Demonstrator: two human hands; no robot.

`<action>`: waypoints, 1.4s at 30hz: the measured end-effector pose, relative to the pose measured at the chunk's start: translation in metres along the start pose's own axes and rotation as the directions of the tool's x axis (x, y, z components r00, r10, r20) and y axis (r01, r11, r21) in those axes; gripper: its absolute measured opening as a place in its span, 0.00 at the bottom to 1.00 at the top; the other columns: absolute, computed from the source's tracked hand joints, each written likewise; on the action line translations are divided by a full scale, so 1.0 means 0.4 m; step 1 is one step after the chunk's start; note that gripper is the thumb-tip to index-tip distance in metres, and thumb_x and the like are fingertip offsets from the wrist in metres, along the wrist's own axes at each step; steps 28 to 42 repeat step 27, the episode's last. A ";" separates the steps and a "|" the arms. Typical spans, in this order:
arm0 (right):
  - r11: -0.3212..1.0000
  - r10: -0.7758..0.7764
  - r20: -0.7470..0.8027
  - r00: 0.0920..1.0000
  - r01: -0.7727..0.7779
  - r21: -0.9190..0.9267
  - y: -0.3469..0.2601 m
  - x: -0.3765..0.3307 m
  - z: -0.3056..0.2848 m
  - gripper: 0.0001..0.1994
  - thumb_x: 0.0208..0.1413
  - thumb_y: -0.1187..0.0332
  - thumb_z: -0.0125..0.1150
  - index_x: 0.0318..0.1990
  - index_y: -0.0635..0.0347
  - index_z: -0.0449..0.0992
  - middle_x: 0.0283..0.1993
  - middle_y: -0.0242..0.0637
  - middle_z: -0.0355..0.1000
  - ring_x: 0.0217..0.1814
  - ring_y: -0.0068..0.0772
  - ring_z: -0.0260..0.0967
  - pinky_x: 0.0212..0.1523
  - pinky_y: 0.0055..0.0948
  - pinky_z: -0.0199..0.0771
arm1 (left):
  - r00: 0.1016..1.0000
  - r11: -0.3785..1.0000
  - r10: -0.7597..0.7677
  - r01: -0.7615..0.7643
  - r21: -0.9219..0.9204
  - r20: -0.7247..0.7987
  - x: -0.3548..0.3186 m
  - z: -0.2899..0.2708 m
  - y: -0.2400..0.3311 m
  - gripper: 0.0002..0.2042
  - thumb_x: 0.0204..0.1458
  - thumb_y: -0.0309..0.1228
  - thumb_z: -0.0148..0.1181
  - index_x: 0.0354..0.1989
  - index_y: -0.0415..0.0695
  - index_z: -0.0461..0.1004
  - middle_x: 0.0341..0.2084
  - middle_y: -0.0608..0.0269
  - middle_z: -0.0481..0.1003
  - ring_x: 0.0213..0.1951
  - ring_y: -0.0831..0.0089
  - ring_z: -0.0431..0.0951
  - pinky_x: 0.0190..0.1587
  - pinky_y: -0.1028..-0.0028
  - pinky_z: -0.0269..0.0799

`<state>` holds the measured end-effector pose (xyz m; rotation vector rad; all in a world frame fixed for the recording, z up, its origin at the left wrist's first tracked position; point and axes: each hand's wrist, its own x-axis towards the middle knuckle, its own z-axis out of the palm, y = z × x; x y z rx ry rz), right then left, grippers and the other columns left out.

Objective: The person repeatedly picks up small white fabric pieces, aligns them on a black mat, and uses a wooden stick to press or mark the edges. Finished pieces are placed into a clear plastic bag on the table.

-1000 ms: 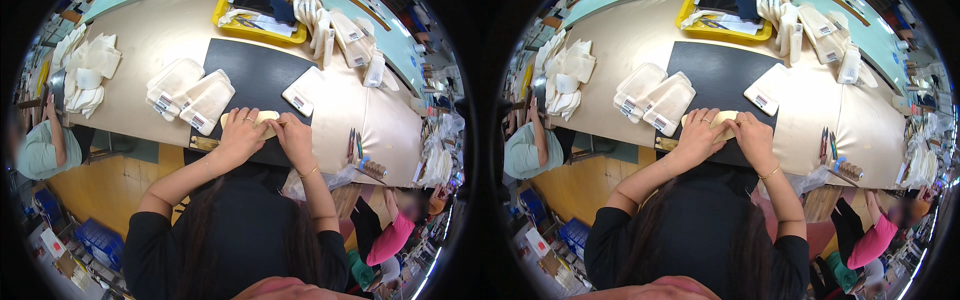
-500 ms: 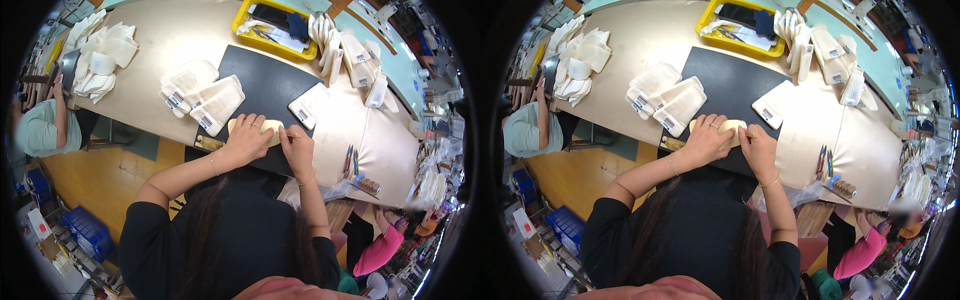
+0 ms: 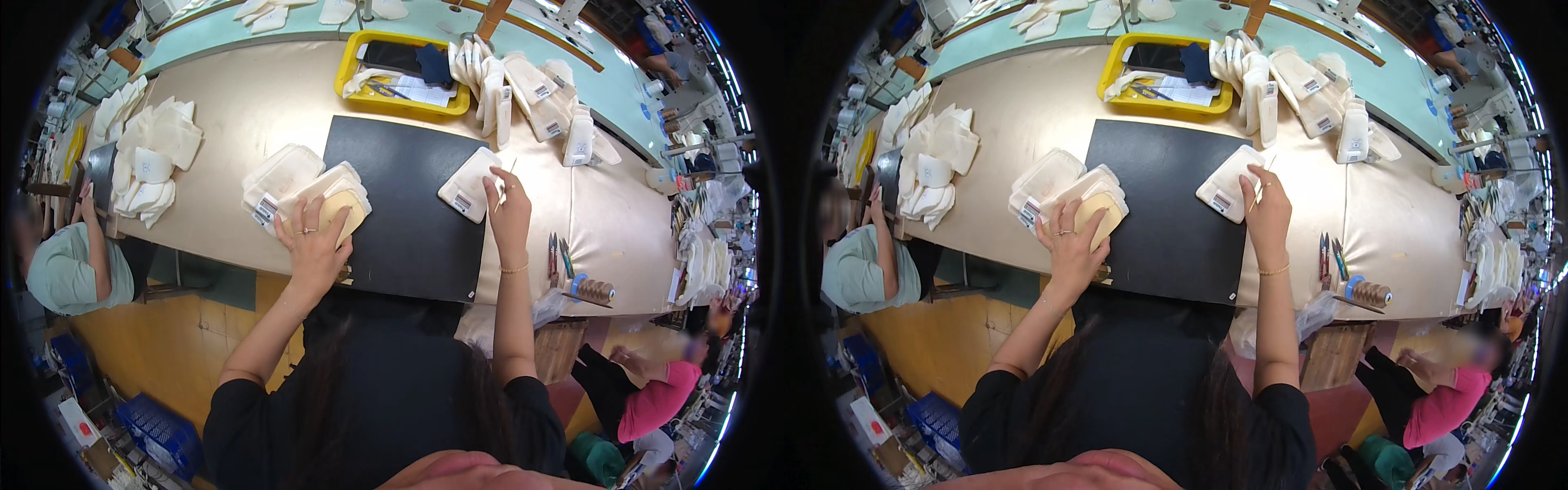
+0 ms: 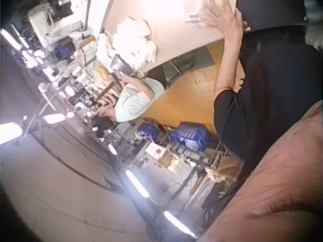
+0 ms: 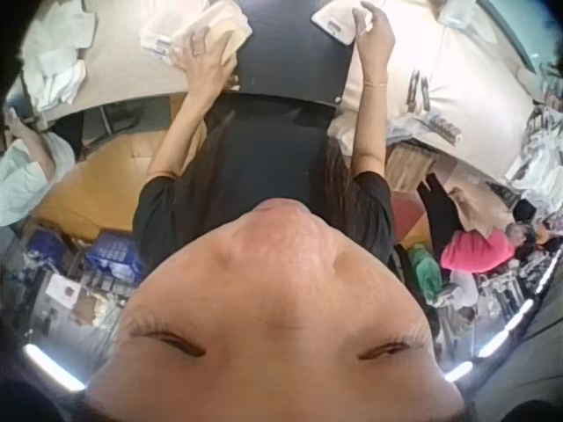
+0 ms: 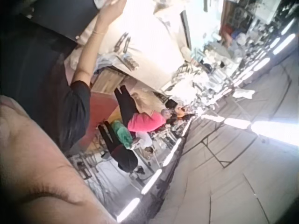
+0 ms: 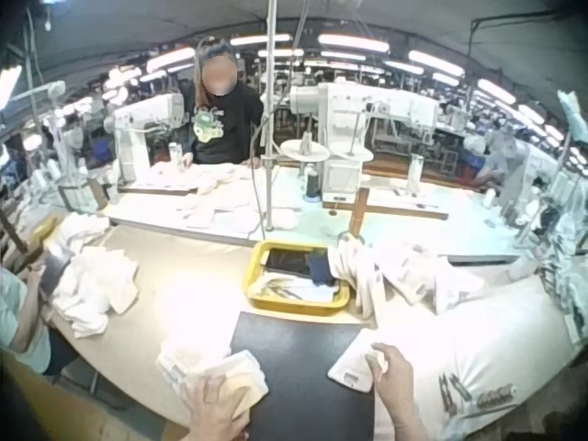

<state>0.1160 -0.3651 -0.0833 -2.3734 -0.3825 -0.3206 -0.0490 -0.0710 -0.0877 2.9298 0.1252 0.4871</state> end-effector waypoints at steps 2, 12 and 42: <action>0.988 -0.118 -0.031 0.992 0.114 -0.107 0.043 0.041 0.019 0.22 0.59 0.67 0.68 0.58 0.66 0.73 0.56 0.51 0.76 0.59 0.47 0.75 0.59 0.36 0.74 | 0.999 0.999 0.035 -0.034 0.040 -0.010 -0.006 0.021 -0.024 0.27 0.43 0.38 0.72 0.57 0.61 0.76 0.62 0.57 0.64 0.69 0.54 0.56 0.68 0.35 0.38; 0.976 0.117 0.096 0.988 -0.096 -0.195 0.051 0.072 0.045 0.32 0.51 0.63 0.75 0.63 0.61 0.72 0.47 0.49 0.72 0.52 0.50 0.70 0.55 0.41 0.72 | 0.966 0.967 0.249 -0.252 0.040 0.074 0.081 0.002 -0.231 0.28 0.46 0.42 0.72 0.59 0.61 0.75 0.63 0.56 0.64 0.69 0.55 0.58 0.69 0.36 0.44; 0.968 0.173 0.140 0.975 -0.195 0.161 -0.103 -0.136 0.081 0.12 0.58 0.68 0.68 0.46 0.65 0.81 0.36 0.45 0.78 0.32 0.39 0.76 0.37 0.34 0.76 | 0.884 0.809 0.436 -0.303 -0.504 0.169 0.073 0.043 0.084 0.26 0.52 0.48 0.67 0.59 0.56 0.76 0.66 0.51 0.64 0.69 0.52 0.60 0.73 0.43 0.45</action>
